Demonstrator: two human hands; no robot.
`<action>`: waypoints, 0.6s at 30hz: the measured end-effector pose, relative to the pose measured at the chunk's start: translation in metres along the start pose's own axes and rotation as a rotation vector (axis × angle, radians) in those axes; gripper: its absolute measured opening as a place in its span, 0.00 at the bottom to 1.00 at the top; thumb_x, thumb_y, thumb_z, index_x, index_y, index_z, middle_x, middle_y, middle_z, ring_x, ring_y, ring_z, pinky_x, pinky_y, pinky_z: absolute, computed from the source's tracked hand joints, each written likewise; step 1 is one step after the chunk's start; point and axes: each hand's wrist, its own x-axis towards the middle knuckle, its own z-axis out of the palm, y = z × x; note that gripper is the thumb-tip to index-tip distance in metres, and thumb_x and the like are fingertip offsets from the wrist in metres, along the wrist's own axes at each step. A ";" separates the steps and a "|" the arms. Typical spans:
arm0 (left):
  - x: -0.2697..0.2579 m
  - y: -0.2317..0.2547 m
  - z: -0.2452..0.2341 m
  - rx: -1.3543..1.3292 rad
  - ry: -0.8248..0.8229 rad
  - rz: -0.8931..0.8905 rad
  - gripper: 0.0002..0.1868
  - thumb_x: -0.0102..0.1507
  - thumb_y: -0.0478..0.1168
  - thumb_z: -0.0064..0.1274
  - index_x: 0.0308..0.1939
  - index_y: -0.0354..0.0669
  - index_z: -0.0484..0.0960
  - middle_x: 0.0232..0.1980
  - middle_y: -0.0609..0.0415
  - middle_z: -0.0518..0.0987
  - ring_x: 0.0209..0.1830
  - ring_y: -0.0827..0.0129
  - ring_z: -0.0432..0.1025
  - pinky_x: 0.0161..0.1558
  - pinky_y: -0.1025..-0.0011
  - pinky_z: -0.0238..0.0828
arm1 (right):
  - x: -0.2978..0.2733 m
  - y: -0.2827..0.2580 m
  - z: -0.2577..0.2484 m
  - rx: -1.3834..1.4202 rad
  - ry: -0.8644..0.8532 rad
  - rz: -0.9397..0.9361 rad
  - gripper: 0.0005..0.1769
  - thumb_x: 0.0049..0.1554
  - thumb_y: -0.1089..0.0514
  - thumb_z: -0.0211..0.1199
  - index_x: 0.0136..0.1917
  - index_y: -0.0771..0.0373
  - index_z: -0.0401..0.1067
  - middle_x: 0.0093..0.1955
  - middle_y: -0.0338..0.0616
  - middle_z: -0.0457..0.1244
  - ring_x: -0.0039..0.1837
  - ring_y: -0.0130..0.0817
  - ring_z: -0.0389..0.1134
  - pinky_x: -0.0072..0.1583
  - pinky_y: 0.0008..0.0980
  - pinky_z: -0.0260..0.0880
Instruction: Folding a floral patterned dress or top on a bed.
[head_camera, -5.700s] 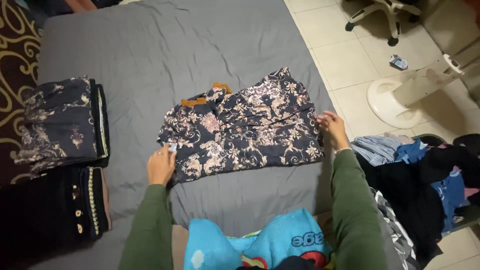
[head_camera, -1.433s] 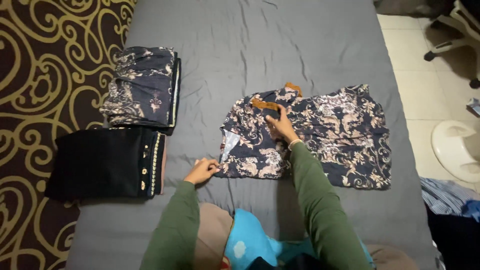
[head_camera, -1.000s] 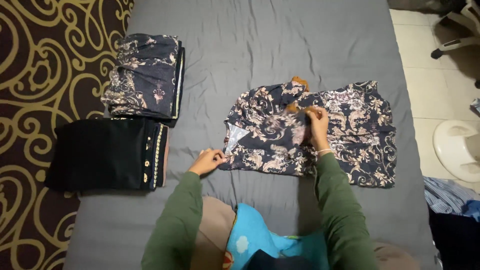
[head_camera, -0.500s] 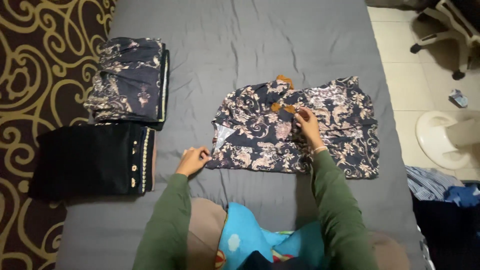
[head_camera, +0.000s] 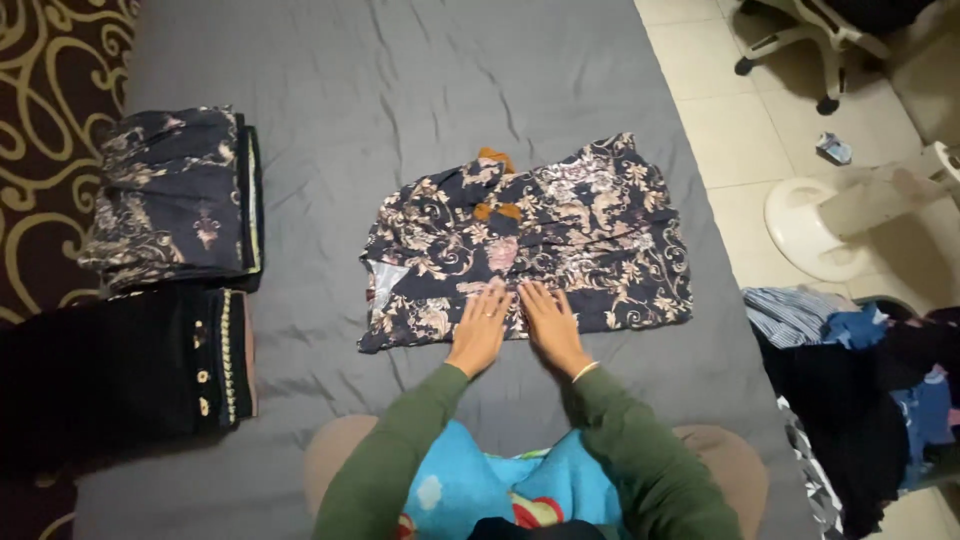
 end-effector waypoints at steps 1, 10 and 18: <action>-0.006 -0.007 0.004 -0.001 -0.003 0.004 0.30 0.62 0.41 0.49 0.68 0.38 0.73 0.75 0.43 0.67 0.76 0.50 0.60 0.73 0.53 0.55 | -0.003 0.011 -0.008 0.000 0.001 0.005 0.28 0.60 0.59 0.55 0.73 0.63 0.63 0.77 0.50 0.59 0.78 0.46 0.58 0.75 0.51 0.55; -0.050 -0.077 -0.026 0.382 -0.333 -0.017 0.31 0.71 0.58 0.39 0.77 0.59 0.59 0.82 0.50 0.50 0.83 0.57 0.44 0.72 0.40 0.39 | -0.039 0.174 -0.058 -0.276 -0.310 0.203 0.34 0.66 0.39 0.42 0.83 0.44 0.48 0.84 0.40 0.44 0.84 0.48 0.39 0.78 0.60 0.36; -0.104 -0.141 -0.078 0.256 -0.358 -0.202 0.37 0.66 0.61 0.41 0.78 0.61 0.56 0.82 0.54 0.48 0.81 0.54 0.43 0.74 0.42 0.37 | -0.070 0.247 -0.062 -0.144 -0.151 0.476 0.35 0.65 0.37 0.39 0.83 0.44 0.49 0.85 0.35 0.40 0.84 0.53 0.36 0.76 0.69 0.34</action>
